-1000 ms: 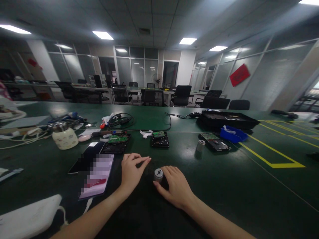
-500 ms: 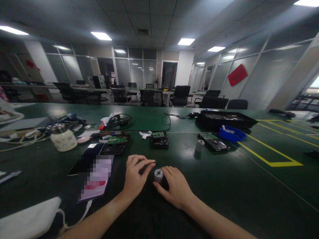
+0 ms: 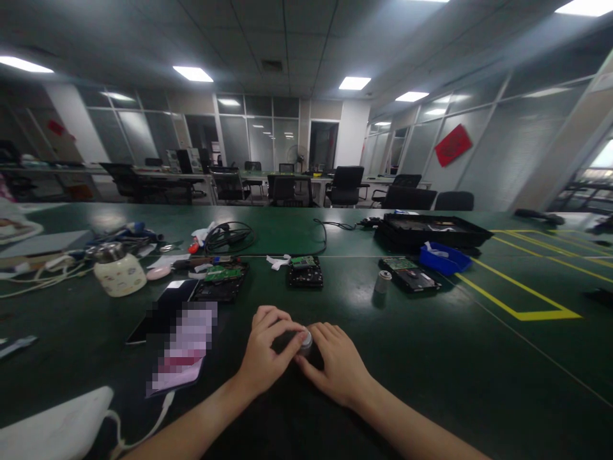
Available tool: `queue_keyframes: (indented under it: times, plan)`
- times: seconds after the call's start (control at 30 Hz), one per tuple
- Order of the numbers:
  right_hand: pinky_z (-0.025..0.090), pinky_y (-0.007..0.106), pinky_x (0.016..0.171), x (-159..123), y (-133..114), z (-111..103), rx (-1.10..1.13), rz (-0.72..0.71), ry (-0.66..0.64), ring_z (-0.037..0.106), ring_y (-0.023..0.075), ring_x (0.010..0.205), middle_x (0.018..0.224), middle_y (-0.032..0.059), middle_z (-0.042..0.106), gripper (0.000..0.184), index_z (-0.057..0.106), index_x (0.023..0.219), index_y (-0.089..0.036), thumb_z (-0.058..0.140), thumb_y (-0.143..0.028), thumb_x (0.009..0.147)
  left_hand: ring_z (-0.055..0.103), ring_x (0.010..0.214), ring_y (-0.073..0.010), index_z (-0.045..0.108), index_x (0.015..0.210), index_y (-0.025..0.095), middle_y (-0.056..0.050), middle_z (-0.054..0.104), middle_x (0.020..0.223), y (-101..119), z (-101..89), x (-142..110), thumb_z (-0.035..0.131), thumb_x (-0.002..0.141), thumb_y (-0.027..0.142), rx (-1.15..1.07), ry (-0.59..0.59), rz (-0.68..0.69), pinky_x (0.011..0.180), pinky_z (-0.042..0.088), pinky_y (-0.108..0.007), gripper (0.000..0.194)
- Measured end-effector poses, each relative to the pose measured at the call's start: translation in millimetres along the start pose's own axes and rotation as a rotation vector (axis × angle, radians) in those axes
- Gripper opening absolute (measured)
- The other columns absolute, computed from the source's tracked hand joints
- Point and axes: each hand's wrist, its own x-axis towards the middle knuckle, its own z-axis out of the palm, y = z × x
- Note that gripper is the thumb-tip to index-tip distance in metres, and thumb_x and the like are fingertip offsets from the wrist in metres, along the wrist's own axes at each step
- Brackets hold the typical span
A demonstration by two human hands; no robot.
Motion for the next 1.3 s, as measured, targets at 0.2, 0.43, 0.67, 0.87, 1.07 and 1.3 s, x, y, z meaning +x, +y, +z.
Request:
queue_keyframes:
  times: [0.2, 0.43, 0.67, 0.87, 1.07, 1.3]
  plan:
    - [0.043, 0.041, 0.089, -2.1, 0.2, -2.8, 0.122, -0.079, 0.212, 0.057, 0.0247, 0.100, 0.111, 0.0120, 0.061, 0.050, 0.048, 0.117, -0.013, 0.061, -0.037, 0.075, 0.048, 0.096, -0.0205, 0.065, 0.096, 0.024, -0.004, 0.061, 0.094, -0.4, -2.7, 0.2, 0.045, 0.089, 0.025, -0.064, -0.028, -0.048, 0.085, 0.041, -0.037, 0.021]
    - [0.041, 0.038, 0.095, -2.3, -2.4, -10.7, 0.109, -0.326, 0.455, 0.062, 0.0181, 0.101, 0.103, 0.0026, 0.070, 0.024, 0.063, 0.101, -0.024, 0.053, -0.019, 0.080, 0.051, 0.096, -0.0205, 0.058, 0.098, 0.021, -0.005, 0.060, 0.096, -8.2, 2.7, 0.6, 0.039, 0.092, 0.027, -0.045, 0.094, -0.199, 0.085, 0.042, -0.037, 0.021]
    - [0.042, 0.038, 0.095, -2.2, -1.3, -8.7, 0.124, -0.316, 0.435, 0.060, 0.0178, 0.106, 0.106, 0.0015, 0.070, 0.028, 0.064, 0.107, -0.025, 0.051, -0.018, 0.084, 0.051, 0.094, -0.0212, 0.057, 0.094, 0.021, -0.005, 0.060, 0.093, -5.7, 2.2, 1.0, 0.040, 0.091, 0.027, -0.006, 0.080, -0.186, 0.084, 0.044, -0.038, 0.018]
    - [0.035, 0.046, 0.102, -0.1, 12.8, -2.7, 0.081, 0.038, 0.403, 0.046, 0.0225, 0.123, 0.128, 0.0050, 0.057, 0.035, 0.055, 0.124, -0.024, 0.044, -0.025, 0.090, 0.052, 0.095, -0.0216, 0.058, 0.095, 0.021, -0.005, 0.061, 0.093, -7.4, 2.0, 1.2, 0.042, 0.090, 0.025, 0.029, 0.096, -0.183, 0.084, 0.044, -0.038, 0.018]
    - [0.032, 0.056, 0.101, 4.8, 22.5, 12.9, 0.013, 0.326, 0.162, 0.043, 0.0309, 0.125, 0.130, 0.0103, 0.055, 0.043, 0.058, 0.122, -0.019, 0.040, -0.044, 0.091, 0.052, 0.096, -0.0216, 0.059, 0.095, 0.020, -0.005, 0.062, 0.093, -7.8, 2.5, 1.4, 0.042, 0.090, 0.025, 0.031, 0.098, -0.196, 0.085, 0.044, -0.038, 0.018]
    - [0.029, 0.056, 0.103, 4.9, 21.2, 12.7, 0.006, 0.317, 0.147, 0.041, 0.0318, 0.127, 0.132, 0.0123, 0.052, 0.045, 0.057, 0.123, -0.017, 0.044, -0.044, 0.089, 0.052, 0.094, -0.0213, 0.059, 0.094, 0.020, -0.005, 0.062, 0.092, -7.9, 3.3, 1.5, 0.042, 0.090, 0.025, 0.035, 0.094, -0.207, 0.084, 0.045, -0.038, 0.018]
